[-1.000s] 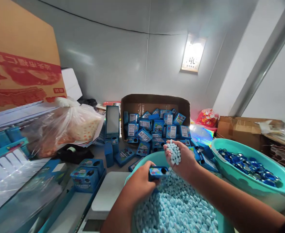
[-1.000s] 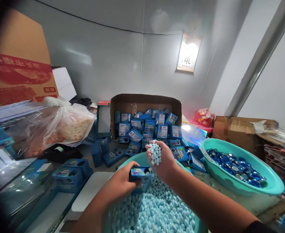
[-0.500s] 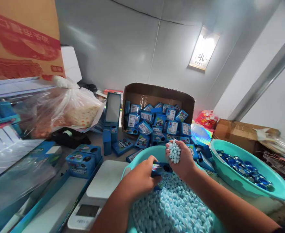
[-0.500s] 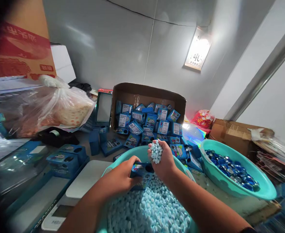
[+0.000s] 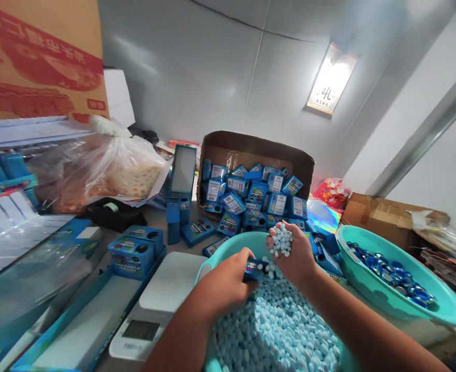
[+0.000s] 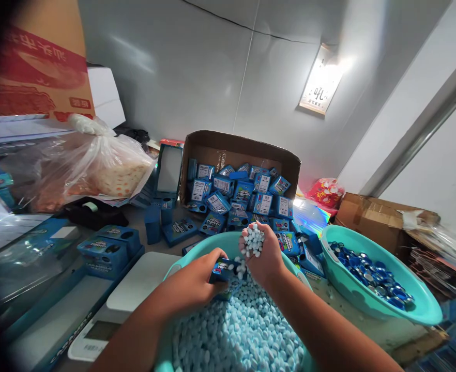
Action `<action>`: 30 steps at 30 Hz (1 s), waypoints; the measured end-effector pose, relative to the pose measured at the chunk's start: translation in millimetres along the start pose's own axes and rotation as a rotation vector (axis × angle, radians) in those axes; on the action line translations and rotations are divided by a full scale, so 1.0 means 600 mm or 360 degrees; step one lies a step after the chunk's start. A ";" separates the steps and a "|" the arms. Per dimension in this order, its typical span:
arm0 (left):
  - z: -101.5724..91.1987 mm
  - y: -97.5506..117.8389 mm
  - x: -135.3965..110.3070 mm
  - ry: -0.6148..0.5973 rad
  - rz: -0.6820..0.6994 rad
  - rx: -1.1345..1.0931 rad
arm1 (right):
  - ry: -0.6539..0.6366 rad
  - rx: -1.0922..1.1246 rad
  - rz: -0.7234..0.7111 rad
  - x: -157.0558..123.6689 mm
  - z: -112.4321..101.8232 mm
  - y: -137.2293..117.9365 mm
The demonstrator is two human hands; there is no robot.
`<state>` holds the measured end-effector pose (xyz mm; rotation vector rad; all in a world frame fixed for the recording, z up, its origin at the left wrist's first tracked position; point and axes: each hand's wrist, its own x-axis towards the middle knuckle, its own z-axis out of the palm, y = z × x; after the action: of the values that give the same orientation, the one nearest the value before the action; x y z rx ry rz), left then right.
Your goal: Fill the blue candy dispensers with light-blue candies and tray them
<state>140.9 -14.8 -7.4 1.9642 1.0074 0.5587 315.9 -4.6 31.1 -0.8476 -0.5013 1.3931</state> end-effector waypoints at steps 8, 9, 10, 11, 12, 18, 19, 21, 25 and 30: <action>-0.002 0.004 -0.002 0.0006 0.0011 0.0015 | 0.0073 0.0138 0.0117 -0.009 0.011 -0.001; -0.002 0.005 -0.002 0.0002 0.0014 0.0023 | 0.0076 0.0129 0.0122 -0.010 0.010 -0.001; -0.002 0.004 -0.001 0.0002 0.0019 0.0036 | 0.0079 0.0113 0.0128 -0.010 0.009 -0.001; -0.002 0.004 -0.001 0.0001 0.0024 0.0050 | 0.0073 0.0095 0.0127 -0.011 0.007 0.000; -0.002 0.004 -0.001 -0.0002 0.0028 0.0062 | 0.0059 0.0074 0.0124 -0.011 0.006 0.000; -0.002 0.003 -0.003 0.0014 0.0028 0.0070 | -0.0031 0.0009 0.0061 -0.011 0.000 0.002; -0.003 0.003 -0.003 0.0015 0.0020 0.0072 | -0.0057 -0.0019 0.0061 -0.012 -0.001 0.003; -0.004 0.004 -0.004 0.0014 0.0015 0.0070 | -0.0129 -0.0091 0.0086 -0.013 0.000 0.004; -0.006 0.005 -0.005 0.0030 0.0039 0.0043 | -0.0195 -0.0148 0.0070 -0.017 0.002 0.002; -0.001 0.002 -0.002 0.0082 0.0063 0.0002 | -0.0312 -0.0174 -0.0007 -0.019 0.000 -0.001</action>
<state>140.1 -16.1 -5.9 1.9835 1.0023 0.6334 314.8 -15.6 33.3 -0.8004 -0.7347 1.4624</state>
